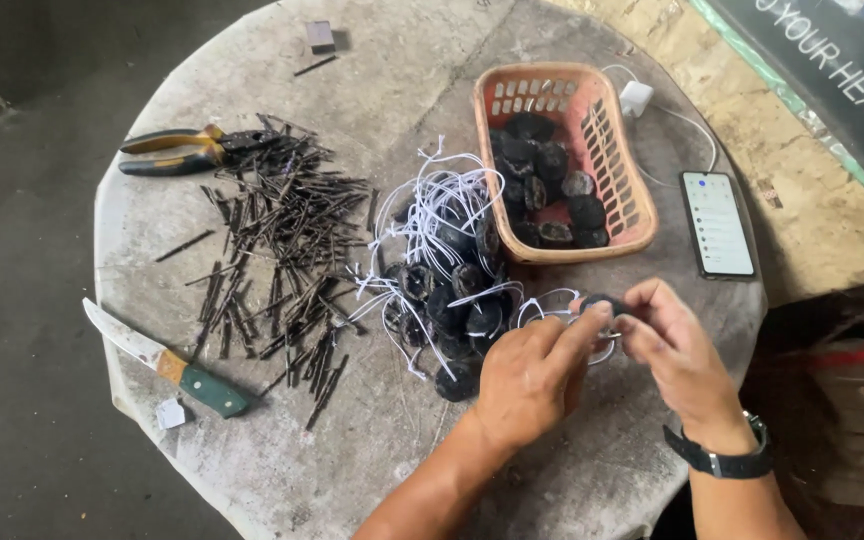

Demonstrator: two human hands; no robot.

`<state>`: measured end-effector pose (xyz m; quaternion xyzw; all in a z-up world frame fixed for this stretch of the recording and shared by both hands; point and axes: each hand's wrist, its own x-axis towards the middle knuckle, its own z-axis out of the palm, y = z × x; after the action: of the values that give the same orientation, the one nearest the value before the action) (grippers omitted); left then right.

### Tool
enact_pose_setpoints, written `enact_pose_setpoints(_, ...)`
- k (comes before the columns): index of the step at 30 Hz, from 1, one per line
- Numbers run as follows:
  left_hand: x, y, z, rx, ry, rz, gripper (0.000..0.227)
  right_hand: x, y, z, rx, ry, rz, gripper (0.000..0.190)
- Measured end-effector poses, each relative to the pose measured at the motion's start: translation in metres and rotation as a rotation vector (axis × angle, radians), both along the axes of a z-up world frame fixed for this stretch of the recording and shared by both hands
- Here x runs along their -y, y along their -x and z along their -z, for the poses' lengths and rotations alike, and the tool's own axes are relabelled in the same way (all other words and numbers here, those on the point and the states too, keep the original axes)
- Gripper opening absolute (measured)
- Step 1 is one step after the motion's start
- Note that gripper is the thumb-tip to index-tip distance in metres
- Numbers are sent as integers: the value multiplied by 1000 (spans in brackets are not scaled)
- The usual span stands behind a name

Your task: A person is sitting at a workshop table, repeatedly picking up small black circular bases and tying thin white strings to them.

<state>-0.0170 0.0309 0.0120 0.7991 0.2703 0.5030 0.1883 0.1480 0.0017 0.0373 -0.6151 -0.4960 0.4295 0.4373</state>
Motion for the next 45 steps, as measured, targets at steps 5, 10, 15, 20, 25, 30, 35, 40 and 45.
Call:
enact_pose_setpoints(5, 2, -5, 17, -93, 30, 20, 43, 19, -5, 16, -504, -31, -25, 18)
enact_pose_setpoints(10, 0, -3, -2, -56, 67, 15, 13, 20, -2, 13, -593, -26, 34, 24)
enact_pose_setpoints(15, 4, -4, 1, -97, 44, 19, 5, 21, 0, 13, -623, -63, -33, 30)
enact_pose_setpoints(20, 4, -3, -1, -119, 75, 30, 5, 22, -7, 16, -426, -100, -4, 43)
enact_pose_setpoints(25, 4, -3, 1, -109, 102, 41, 8, 22, -9, 16, -369, -116, -20, 48)
enact_pose_setpoints(30, 6, -4, 7, -178, 148, 66, 10, 22, -6, 9, 73, -84, -37, 44)
enact_pose_setpoints(35, 7, -7, 9, -87, 134, 66, 9, 21, 6, -1, 207, -115, -58, 48)
enact_pose_setpoints(40, -10, 15, -2, 43, 212, -21, 12, 11, 24, -25, 183, -251, -12, 51)
enact_pose_setpoints(45, -31, 29, 2, 341, 317, -227, 10, -7, 20, -9, 573, -397, 23, 13)
